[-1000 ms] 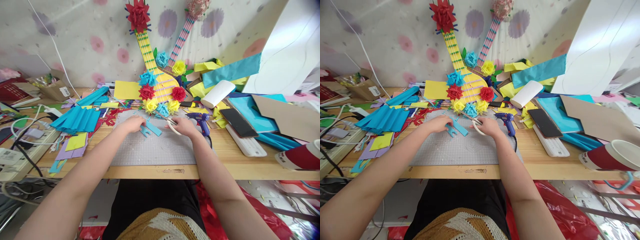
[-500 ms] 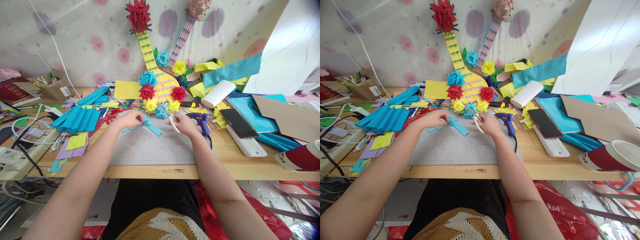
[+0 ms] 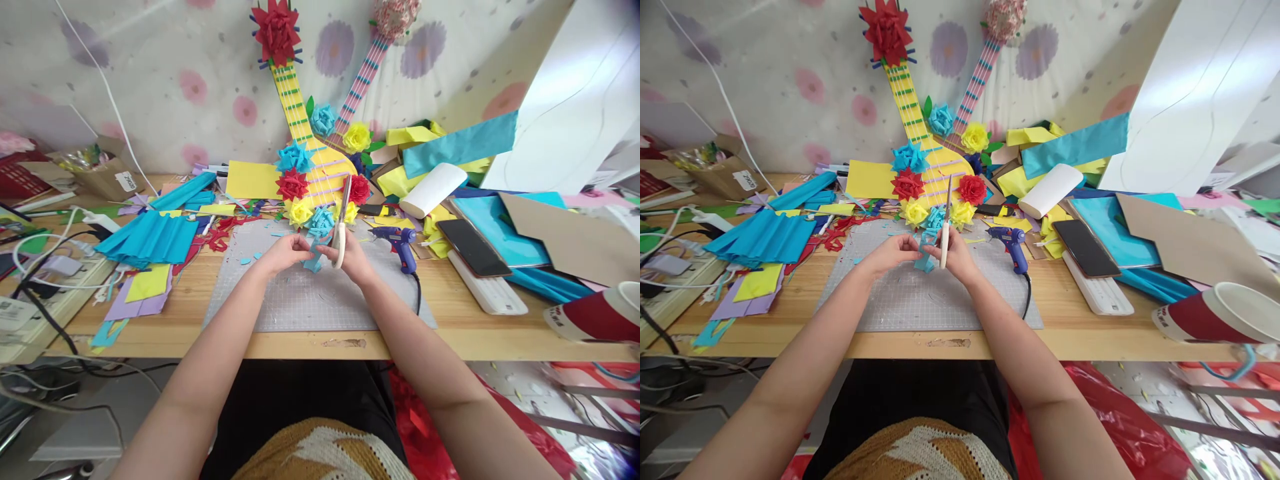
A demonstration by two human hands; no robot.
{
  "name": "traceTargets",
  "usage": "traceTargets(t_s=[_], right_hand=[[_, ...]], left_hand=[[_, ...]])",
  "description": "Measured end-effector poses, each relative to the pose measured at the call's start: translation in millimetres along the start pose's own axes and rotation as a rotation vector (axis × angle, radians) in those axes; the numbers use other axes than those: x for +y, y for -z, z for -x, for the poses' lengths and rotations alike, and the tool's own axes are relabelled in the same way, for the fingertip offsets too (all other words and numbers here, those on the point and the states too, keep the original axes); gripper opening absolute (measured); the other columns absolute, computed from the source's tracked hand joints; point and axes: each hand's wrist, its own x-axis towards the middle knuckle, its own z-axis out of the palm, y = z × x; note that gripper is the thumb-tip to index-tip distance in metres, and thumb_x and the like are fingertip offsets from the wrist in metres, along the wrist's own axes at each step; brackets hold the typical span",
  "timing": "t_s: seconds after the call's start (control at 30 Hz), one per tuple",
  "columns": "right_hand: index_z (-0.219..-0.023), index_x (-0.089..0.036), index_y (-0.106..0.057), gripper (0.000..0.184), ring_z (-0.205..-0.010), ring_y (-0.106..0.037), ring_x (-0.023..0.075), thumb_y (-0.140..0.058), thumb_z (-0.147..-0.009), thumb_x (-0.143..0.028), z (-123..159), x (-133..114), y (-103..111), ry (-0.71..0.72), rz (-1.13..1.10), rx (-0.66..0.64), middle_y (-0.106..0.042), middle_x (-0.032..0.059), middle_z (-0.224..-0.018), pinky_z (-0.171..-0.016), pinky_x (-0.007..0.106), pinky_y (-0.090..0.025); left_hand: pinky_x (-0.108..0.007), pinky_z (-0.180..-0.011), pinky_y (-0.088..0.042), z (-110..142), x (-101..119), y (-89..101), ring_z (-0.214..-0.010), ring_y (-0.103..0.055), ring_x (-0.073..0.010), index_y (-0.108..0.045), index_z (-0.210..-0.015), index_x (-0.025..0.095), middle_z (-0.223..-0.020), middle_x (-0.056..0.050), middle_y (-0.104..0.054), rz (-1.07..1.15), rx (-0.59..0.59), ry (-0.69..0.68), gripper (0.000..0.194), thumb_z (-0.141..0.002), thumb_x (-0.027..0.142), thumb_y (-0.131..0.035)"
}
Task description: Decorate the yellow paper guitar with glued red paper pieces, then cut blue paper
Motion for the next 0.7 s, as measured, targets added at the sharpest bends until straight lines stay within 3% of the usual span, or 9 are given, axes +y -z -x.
traceTargets(t_s=[0.17, 0.27, 0.47, 0.7], right_hand=[[-0.073, -0.022, -0.038, 0.052, -0.052, -0.043, 0.0097, -0.072, -0.05, -0.054, -3, 2, -1, -0.058, -0.057, 0.06, -0.046, -0.0059, -0.059, -0.049, 0.027, -0.037], [-0.072, -0.022, -0.039, 0.05, -0.05, -0.041, 0.0085, -0.072, -0.05, -0.052, -4, 4, -1, -0.085, -0.08, 0.058, -0.045, -0.0065, -0.058, -0.048, 0.026, -0.035], [-0.072, -0.022, -0.039, 0.048, -0.051, -0.042, 0.0082, -0.074, -0.049, -0.047, -4, 8, -3, -0.12, -0.124, 0.088, -0.045, -0.0069, -0.059, -0.048, 0.025, -0.034], [-0.07, -0.021, -0.04, 0.052, -0.05, -0.042, 0.0066, -0.076, -0.043, -0.046, -7, 13, -5, -0.138, -0.077, 0.088, -0.047, -0.0071, -0.061, -0.047, 0.024, -0.035]], left_hand=[[-0.027, -0.061, -0.044, 5, -2, -1.3, -0.063, -0.058, -0.0115, -0.051, -0.09, 0.017, -0.072, 0.002, -0.061, 0.127, -0.069, 0.056, 0.045, -0.054, 0.029, -0.076], [-0.029, -0.063, -0.047, 7, -7, -4.2, -0.066, -0.059, -0.0129, -0.057, -0.083, 0.016, -0.073, 0.0, -0.062, 0.129, -0.128, 0.079, 0.04, -0.052, 0.032, -0.078], [-0.031, -0.062, -0.05, 8, -18, -7.9, -0.063, -0.057, -0.0127, -0.058, -0.071, 0.014, -0.065, 0.002, -0.06, 0.146, -0.025, 0.105, 0.037, -0.048, 0.033, -0.08], [-0.026, -0.062, -0.046, 6, -17, -14.3, -0.064, -0.057, -0.0101, -0.062, -0.084, 0.015, -0.074, 0.0, -0.063, 0.177, -0.015, 0.044, 0.037, -0.057, 0.036, -0.075]])
